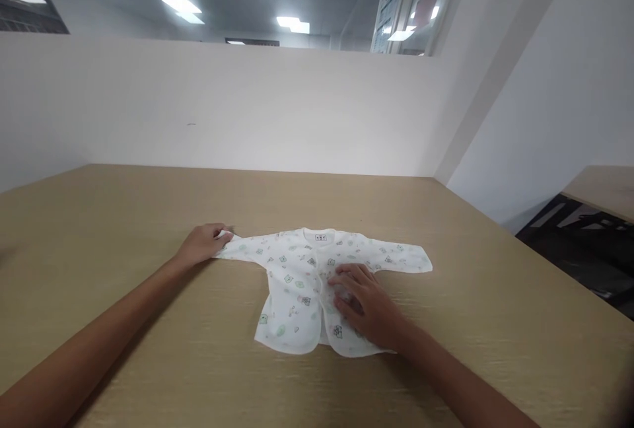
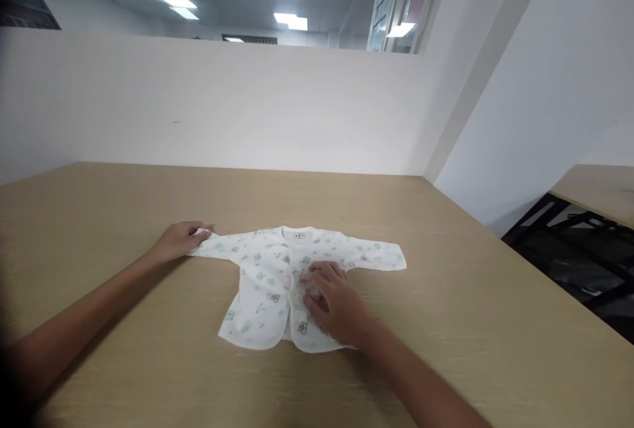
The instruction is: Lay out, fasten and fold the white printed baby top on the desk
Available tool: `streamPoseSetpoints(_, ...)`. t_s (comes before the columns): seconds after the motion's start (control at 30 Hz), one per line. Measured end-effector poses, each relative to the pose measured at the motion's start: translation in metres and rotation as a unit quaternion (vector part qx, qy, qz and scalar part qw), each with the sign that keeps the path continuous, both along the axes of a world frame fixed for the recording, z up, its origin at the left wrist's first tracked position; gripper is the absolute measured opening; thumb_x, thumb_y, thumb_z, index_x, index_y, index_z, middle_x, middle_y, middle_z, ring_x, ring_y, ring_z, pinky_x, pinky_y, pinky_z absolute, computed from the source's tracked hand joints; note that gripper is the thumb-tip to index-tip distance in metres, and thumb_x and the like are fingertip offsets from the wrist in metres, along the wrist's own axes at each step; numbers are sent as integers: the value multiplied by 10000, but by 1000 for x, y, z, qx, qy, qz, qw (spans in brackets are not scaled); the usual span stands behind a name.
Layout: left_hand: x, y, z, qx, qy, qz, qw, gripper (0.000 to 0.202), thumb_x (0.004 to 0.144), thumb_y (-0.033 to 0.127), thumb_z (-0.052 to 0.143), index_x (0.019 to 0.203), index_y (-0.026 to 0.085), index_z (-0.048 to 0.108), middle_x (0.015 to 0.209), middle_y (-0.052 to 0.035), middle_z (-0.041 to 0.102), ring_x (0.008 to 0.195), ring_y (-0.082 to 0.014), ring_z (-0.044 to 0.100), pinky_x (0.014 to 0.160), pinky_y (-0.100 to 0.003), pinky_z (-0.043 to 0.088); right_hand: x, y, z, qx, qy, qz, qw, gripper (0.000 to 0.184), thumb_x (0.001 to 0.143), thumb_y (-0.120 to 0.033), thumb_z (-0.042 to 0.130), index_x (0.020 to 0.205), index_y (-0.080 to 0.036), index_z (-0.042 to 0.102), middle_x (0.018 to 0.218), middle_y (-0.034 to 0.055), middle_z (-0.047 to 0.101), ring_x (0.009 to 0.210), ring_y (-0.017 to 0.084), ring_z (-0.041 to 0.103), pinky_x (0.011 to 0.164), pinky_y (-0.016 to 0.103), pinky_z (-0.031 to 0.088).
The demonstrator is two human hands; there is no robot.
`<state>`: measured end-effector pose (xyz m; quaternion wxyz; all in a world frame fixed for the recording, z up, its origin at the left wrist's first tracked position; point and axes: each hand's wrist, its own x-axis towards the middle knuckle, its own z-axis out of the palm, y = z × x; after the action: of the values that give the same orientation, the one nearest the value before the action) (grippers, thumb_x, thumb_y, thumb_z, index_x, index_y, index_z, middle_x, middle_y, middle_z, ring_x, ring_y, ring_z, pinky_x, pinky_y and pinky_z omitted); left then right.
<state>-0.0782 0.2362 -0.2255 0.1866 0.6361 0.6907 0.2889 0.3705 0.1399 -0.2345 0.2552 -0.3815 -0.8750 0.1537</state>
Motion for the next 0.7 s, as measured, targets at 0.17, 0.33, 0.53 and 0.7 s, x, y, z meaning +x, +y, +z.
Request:
streamPoseSetpoints(0.17, 8, -8, 7, 93, 6, 50, 994, 434, 899, 633, 557, 1031, 230, 650, 921, -22, 693, 815, -208, 614, 710, -292, 416, -1, 0, 2, 0, 3, 4, 1000, 273, 1030, -231, 589, 1293, -237, 662, 1375, 119, 562, 1321, 286, 493, 1123, 526, 471)
streamPoseSetpoints(0.33, 22, -19, 12, 142, -10, -36, 989, 411, 924, 620, 603, 918, 218, 687, 937, -29, 694, 815, -189, 590, 728, -295, 430, -1, 0, 3, -10, 8, 10, 1000, 282, 1036, -234, 587, 1310, -247, 652, 1374, 105, 560, 1327, 272, 485, 1145, 507, 455)
streamPoseSetpoints(0.53, 33, -18, -2, 89, 88, -241, 962, 319, 945, 556, 641, 988, 267, 769, 1071, -30, 726, 987, -210, 644, 896, -328, 475, 0, 1, 2, -24, 0, 7, 1000, 279, 1041, -253, 589, 1315, -258, 644, 1405, 99, 541, 1352, 277, 459, 1152, 502, 442)
streamPoseSetpoints(0.7, 33, -20, -1, 97, 55, -236, 965, 325, 988, 522, 592, 908, 253, 755, 988, -26, 722, 944, -197, 646, 851, -321, 476, -1, 0, 4, -25, 4, 8, 1000, 264, 1047, -266, 577, 1303, -260, 640, 1395, 85, 545, 1346, 267, 454, 1164, 496, 431)
